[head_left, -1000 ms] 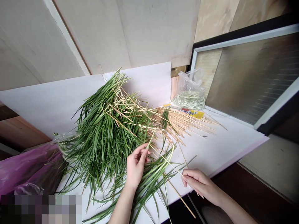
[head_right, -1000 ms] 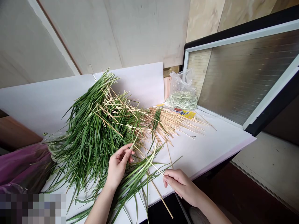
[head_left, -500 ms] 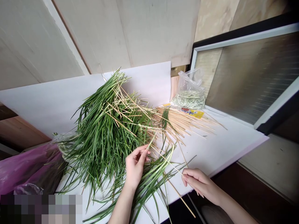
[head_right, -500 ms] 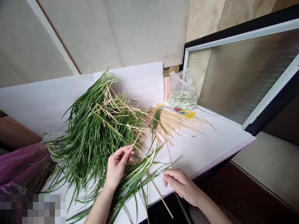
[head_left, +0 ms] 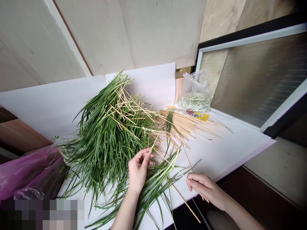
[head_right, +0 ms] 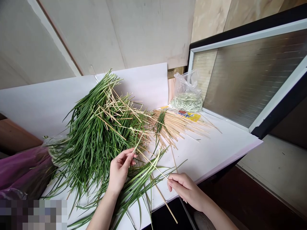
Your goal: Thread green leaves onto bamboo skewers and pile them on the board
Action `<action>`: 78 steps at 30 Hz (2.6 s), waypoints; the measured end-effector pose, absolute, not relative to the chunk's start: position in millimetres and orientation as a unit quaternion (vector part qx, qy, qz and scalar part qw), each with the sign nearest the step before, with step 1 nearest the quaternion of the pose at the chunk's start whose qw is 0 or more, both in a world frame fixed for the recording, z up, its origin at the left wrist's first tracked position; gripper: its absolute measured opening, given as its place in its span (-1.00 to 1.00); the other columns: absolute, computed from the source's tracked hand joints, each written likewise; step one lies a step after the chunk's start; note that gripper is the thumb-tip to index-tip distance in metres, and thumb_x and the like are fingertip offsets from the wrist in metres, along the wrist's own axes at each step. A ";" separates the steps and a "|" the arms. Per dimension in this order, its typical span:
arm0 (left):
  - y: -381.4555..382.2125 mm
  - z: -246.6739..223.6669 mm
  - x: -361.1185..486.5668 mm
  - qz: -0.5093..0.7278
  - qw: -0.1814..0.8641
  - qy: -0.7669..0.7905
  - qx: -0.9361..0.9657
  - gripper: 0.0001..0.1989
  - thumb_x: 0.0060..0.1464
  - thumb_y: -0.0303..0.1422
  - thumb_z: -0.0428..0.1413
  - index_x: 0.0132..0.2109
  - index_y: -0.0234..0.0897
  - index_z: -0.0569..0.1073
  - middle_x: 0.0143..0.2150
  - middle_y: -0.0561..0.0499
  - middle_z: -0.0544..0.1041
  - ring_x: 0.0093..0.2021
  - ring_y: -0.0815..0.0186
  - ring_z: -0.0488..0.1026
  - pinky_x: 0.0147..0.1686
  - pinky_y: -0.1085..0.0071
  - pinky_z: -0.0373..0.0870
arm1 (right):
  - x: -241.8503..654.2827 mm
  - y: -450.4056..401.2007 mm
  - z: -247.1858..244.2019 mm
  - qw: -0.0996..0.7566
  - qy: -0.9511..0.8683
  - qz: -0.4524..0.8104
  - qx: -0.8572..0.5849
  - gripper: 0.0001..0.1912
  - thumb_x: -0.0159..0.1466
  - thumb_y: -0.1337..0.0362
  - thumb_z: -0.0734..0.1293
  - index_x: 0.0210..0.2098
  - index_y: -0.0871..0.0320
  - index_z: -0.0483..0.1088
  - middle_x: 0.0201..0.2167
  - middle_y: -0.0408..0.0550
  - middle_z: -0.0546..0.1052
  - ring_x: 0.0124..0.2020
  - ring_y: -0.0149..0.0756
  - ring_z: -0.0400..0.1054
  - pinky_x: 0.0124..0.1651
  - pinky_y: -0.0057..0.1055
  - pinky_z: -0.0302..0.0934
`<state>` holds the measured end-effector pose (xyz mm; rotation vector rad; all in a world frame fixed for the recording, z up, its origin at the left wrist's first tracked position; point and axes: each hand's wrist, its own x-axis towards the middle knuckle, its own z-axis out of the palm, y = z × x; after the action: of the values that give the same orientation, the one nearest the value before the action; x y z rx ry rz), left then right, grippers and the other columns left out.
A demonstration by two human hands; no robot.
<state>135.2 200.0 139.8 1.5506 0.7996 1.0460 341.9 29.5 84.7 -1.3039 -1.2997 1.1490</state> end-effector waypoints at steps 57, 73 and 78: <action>197.7 141.7 137.8 0.421 0.516 0.333 0.668 -0.62 0.17 -0.11 0.21 -0.03 -0.33 0.57 -0.40 0.03 0.53 -0.50 0.41 0.38 -0.43 0.51 0.37 | 341.0 29.5 85.1 0.468 -0.529 0.469 -0.530 -0.48 0.46 -0.14 0.17 -0.43 0.12 0.28 -0.73 -0.38 0.03 -0.73 -0.45 -0.06 -0.62 -0.50 -0.09; 195.6 138.9 136.1 0.436 0.448 0.334 0.705 -0.63 0.15 -0.18 0.25 0.05 -0.22 0.54 -0.52 0.14 0.38 -0.51 0.41 0.33 -0.42 0.52 0.33 | 341.2 28.5 87.0 0.465 -0.528 0.469 -0.534 -0.47 0.46 -0.16 0.17 -0.43 0.12 0.28 -0.72 -0.37 0.04 -0.72 -0.46 -0.03 -0.60 -0.49 -0.08; 194.3 136.3 133.7 0.435 0.374 0.350 0.740 -0.74 0.21 -0.19 0.18 -0.03 -0.20 0.57 -0.42 0.06 0.55 -0.53 0.38 0.40 -0.42 0.49 0.36 | 340.4 28.6 87.2 0.464 -0.527 0.471 -0.535 -0.47 0.46 -0.16 0.17 -0.44 0.12 0.27 -0.73 -0.37 0.04 -0.72 -0.45 -0.03 -0.60 -0.50 -0.08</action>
<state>133.7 194.3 136.3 1.8949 0.8975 1.1148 340.4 28.6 87.2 -1.3136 -1.2943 1.1569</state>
